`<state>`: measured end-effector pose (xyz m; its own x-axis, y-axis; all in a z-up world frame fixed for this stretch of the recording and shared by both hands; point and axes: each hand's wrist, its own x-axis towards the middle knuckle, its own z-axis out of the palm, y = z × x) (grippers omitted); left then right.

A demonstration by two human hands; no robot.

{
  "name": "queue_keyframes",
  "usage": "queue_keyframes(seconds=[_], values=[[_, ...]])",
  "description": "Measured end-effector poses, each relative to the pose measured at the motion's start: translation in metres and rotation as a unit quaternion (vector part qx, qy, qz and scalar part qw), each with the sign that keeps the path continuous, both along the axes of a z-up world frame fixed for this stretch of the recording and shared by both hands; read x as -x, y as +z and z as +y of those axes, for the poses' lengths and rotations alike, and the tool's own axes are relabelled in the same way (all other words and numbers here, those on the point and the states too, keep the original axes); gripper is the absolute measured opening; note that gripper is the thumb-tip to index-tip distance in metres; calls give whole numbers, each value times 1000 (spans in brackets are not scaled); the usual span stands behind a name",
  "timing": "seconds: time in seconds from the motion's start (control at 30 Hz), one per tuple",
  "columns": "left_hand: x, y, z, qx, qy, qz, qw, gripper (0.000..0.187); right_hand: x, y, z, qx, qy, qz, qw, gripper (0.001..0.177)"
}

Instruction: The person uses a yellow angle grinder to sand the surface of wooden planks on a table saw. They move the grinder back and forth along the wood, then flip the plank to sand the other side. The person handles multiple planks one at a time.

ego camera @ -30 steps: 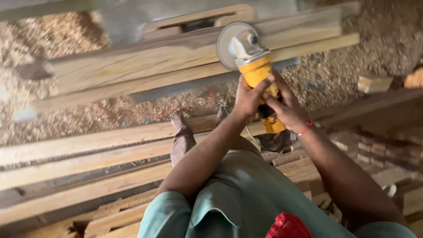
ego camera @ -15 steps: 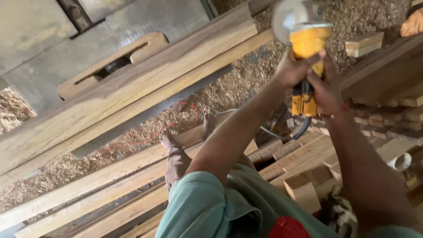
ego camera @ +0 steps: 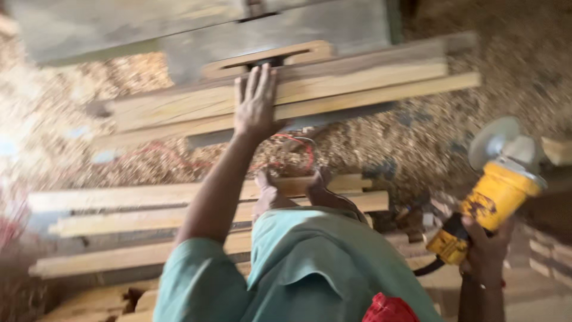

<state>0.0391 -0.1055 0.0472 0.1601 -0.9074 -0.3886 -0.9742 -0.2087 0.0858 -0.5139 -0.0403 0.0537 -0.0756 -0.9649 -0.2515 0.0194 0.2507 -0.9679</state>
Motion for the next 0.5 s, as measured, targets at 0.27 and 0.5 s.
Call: queue_keyframes(seconds=[0.27, 0.5], values=[[-75, -31, 78, 68, 110, -1, 992, 137, -23, -19, -6, 7, 115, 74, 991, 45], [-178, -17, 159, -17, 223, -37, 974, 139, -125, 20, 0, 0, 189, 84, 978, 50]])
